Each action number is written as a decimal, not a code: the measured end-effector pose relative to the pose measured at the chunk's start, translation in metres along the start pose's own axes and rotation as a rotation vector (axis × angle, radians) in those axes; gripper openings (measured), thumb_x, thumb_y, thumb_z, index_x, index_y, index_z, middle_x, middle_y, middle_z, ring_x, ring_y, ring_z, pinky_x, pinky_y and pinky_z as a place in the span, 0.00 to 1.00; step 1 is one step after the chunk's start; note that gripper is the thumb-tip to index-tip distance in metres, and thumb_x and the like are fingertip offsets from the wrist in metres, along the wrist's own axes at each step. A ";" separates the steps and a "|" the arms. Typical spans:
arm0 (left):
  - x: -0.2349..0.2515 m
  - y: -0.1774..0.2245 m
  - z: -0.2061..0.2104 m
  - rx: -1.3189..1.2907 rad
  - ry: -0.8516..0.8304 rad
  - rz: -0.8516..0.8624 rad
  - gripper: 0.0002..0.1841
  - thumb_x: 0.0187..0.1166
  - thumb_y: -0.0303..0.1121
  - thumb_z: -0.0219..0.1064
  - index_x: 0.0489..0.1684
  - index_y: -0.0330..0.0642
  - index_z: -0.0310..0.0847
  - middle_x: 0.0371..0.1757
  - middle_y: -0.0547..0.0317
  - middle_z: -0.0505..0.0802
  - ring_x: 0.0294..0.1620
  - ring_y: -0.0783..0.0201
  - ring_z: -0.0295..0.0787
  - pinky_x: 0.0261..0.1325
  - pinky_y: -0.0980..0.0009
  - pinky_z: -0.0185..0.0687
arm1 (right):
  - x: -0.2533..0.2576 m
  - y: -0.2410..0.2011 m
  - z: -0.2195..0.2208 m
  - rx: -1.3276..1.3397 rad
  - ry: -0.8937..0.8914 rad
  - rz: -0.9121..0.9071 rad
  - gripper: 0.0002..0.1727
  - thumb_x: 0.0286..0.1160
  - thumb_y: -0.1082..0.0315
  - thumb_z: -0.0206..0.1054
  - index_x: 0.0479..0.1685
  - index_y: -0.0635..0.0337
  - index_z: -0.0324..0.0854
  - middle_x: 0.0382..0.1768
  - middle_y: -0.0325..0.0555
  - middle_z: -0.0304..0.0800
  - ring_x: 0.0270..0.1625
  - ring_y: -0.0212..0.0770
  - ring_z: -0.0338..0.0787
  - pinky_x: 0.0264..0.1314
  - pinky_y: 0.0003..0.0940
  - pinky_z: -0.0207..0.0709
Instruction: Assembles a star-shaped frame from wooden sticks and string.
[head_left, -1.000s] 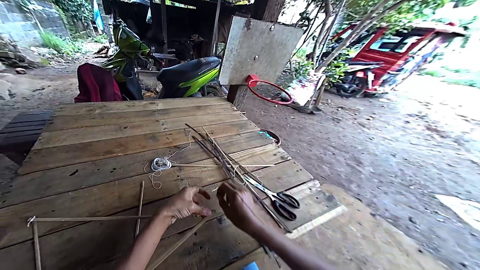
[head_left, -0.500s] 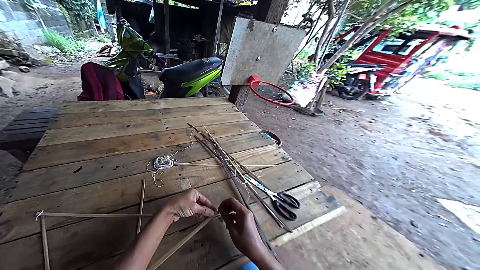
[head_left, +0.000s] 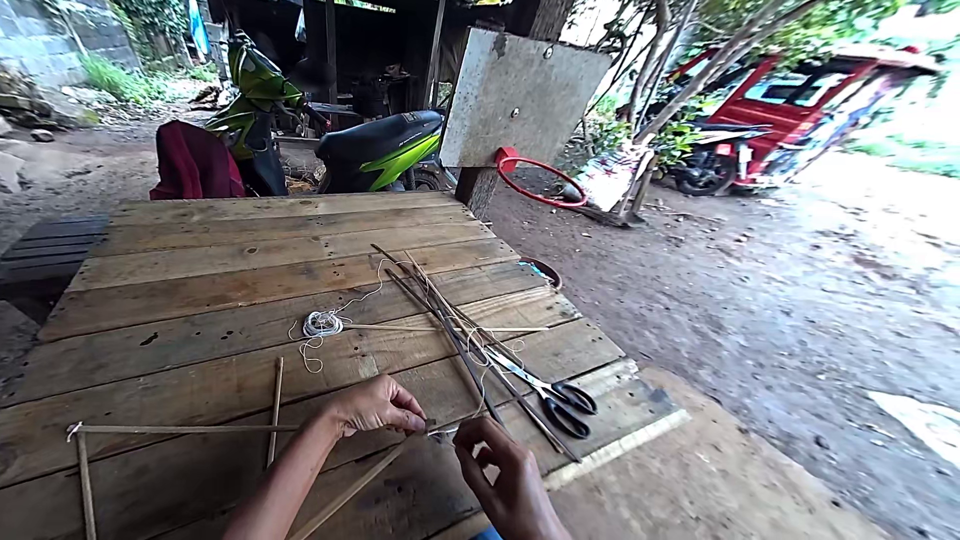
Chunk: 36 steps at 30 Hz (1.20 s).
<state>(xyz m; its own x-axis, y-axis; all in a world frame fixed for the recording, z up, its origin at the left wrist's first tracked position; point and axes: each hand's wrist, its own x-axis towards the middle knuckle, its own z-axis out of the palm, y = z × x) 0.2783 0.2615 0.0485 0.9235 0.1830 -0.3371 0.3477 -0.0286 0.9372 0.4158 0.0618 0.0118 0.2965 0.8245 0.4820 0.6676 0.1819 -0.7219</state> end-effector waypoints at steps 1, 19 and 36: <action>0.001 -0.002 0.000 -0.002 -0.002 0.012 0.04 0.79 0.23 0.68 0.38 0.38 0.90 0.28 0.75 0.90 0.29 0.84 0.82 0.39 0.83 0.78 | 0.001 -0.001 -0.002 0.061 -0.024 0.037 0.08 0.71 0.72 0.64 0.40 0.66 0.85 0.41 0.48 0.91 0.34 0.25 0.89 0.30 0.17 0.81; 0.009 -0.003 -0.005 -0.001 -0.214 0.104 0.04 0.82 0.27 0.59 0.40 0.46 0.79 0.46 0.73 0.90 0.37 0.86 0.79 0.38 0.86 0.72 | 0.025 0.002 0.012 0.411 0.004 0.410 0.03 0.73 0.72 0.63 0.37 0.60 0.82 0.31 0.33 0.89 0.26 0.22 0.86 0.28 0.18 0.81; 0.010 0.000 -0.003 -0.004 -0.156 0.064 0.05 0.82 0.27 0.62 0.37 0.46 0.83 0.26 0.78 0.87 0.25 0.84 0.78 0.31 0.85 0.72 | 0.011 0.003 0.019 0.506 -0.033 0.358 0.03 0.71 0.75 0.63 0.37 0.61 0.82 0.37 0.35 0.92 0.33 0.23 0.91 0.35 0.21 0.87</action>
<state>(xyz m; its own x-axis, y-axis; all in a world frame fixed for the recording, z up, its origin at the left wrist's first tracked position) 0.2872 0.2665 0.0451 0.9577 0.0263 -0.2865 0.2873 -0.0313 0.9573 0.4082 0.0814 0.0058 0.4153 0.8961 0.1566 0.1216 0.1159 -0.9858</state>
